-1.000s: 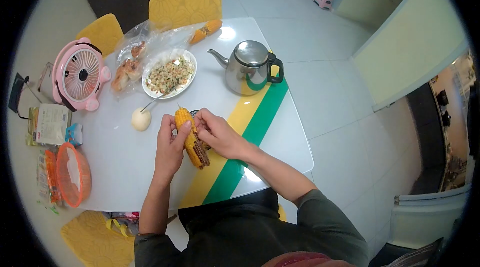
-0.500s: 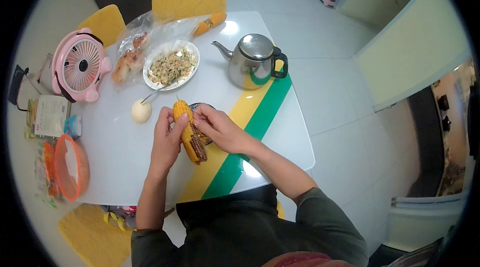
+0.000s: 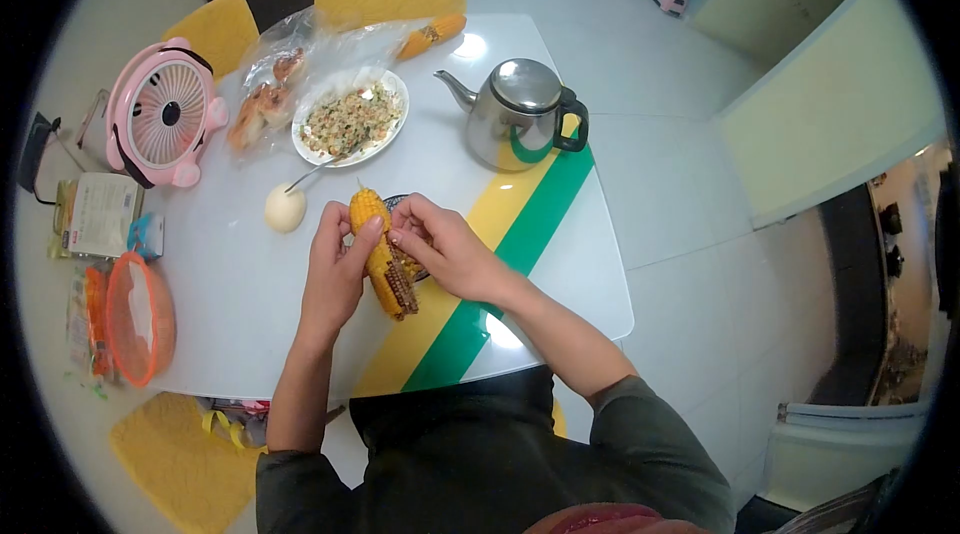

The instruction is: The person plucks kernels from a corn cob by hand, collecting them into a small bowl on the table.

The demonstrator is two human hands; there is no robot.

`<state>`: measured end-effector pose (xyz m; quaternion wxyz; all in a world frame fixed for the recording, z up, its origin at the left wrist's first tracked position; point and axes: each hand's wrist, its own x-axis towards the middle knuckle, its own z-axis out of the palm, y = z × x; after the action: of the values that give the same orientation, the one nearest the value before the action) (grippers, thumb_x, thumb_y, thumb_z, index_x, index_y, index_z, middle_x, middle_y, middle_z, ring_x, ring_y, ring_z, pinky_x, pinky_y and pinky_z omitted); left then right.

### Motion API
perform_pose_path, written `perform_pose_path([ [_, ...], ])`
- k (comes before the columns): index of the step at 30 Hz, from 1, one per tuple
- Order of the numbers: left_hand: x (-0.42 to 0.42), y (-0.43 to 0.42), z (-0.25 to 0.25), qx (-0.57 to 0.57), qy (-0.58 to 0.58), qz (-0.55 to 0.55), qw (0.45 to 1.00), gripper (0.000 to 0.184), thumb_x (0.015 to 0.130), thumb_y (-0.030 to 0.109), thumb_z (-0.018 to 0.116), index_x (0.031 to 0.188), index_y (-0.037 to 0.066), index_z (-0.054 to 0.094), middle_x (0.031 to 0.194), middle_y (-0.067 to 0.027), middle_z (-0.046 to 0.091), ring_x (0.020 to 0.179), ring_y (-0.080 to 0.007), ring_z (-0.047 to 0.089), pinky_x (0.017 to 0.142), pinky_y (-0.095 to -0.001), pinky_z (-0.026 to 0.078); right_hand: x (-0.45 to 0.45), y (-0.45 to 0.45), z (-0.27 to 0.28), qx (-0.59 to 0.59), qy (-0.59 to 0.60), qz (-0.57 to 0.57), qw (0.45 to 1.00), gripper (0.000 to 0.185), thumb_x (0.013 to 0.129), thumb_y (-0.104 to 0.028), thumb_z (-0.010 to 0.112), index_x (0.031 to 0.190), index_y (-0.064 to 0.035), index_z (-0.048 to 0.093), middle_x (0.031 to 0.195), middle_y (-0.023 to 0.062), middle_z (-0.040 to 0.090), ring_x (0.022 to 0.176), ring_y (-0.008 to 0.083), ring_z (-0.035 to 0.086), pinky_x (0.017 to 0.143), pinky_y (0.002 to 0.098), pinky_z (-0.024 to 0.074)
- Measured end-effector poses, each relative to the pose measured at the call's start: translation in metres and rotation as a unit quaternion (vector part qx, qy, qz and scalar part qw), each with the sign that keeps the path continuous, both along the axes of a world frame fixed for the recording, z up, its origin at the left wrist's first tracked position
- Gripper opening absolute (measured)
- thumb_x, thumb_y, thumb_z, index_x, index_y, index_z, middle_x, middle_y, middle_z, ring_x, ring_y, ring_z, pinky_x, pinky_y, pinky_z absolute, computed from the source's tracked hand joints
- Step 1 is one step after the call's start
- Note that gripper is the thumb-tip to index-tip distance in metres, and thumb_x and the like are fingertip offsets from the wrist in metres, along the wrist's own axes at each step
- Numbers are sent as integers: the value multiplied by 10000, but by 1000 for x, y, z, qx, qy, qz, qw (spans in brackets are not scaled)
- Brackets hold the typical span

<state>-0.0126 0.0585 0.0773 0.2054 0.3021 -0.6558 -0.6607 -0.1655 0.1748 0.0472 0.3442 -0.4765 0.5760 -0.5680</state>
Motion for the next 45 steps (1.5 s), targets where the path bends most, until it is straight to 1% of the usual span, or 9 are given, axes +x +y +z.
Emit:
perform_pose_path([
  [8, 2, 0, 8, 27, -25, 3, 999, 210, 1096, 265, 657, 1062, 97, 536, 881, 34, 558, 668, -21, 483, 519, -230, 377, -4, 4, 7, 19, -2, -1, 1000, 71, 1036, -73, 627, 1062, -11, 602, 807, -33, 543, 742, 54, 491, 658, 252, 438],
  [12, 7, -2, 14, 57, -60, 15, 996, 223, 1091, 327, 647, 1038, 145, 529, 819, 76, 522, 588, -4, 393, 475, -219, 282, -7, 3, 5, 8, 20, -42, 999, 86, 982, -60, 684, 1033, 6, 660, 786, 15, 615, 716, 79, 555, 660, 281, 495],
  [21, 22, -15, -1, 124, 20, -31, 992, 329, 1125, 420, 536, 1323, 161, 573, 982, 60, 591, 662, -8, 438, 527, -184, 297, -10, 1, -5, -32, 96, -53, 993, 129, 968, -22, 724, 1069, 27, 788, 867, 68, 733, 752, 79, 610, 684, 268, 511],
  [27, 20, -11, -3, 115, 24, -24, 993, 345, 1129, 410, 525, 1360, 157, 569, 1020, 55, 608, 689, -7, 475, 530, -185, 324, -5, 1, -1, 21, -105, -67, 992, 238, 981, -29, 745, 1212, -17, 803, 1082, 94, 790, 956, 113, 706, 805, 267, 564],
  [33, 17, -7, -3, 98, 6, -18, 995, 286, 1112, 374, 567, 1292, 152, 568, 921, 69, 585, 621, -8, 418, 487, -193, 284, 0, 1, 6, -78, -14, -48, 996, 232, 974, -39, 757, 1200, 2, 796, 1057, 115, 784, 974, 146, 719, 829, 297, 574],
  [38, 11, 0, 4, 98, -21, 0, 995, 225, 1105, 353, 587, 1224, 164, 556, 830, 84, 551, 562, 3, 384, 465, -190, 261, -2, 5, 3, -65, 77, -78, 992, 190, 937, -37, 778, 1122, 9, 789, 1004, 123, 779, 859, 186, 734, 769, 305, 580],
  [40, 7, 2, 6, 98, -23, 18, 995, 208, 1109, 351, 583, 1190, 163, 547, 807, 85, 533, 543, 5, 374, 452, -187, 256, -1, 3, 6, -120, 138, -94, 979, 152, 926, -51, 779, 1070, -8, 794, 938, 139, 758, 797, 253, 737, 734, 335, 582],
  [42, 7, 0, 2, 89, -18, 14, 996, 203, 1114, 343, 579, 1175, 153, 540, 802, 83, 527, 538, 7, 371, 440, -183, 249, -2, 6, 9, -90, 140, -87, 982, 153, 929, -31, 789, 1078, 2, 788, 932, 100, 757, 771, 158, 710, 688, 275, 552],
  [45, 9, -2, 1, 79, -3, -4, 997, 192, 1120, 324, 573, 1168, 142, 534, 805, 78, 526, 537, 10, 368, 427, -181, 241, 0, 4, 7, -106, 143, -85, 980, 133, 936, -39, 785, 1063, 0, 782, 911, 92, 747, 751, 146, 695, 676, 277, 543],
])
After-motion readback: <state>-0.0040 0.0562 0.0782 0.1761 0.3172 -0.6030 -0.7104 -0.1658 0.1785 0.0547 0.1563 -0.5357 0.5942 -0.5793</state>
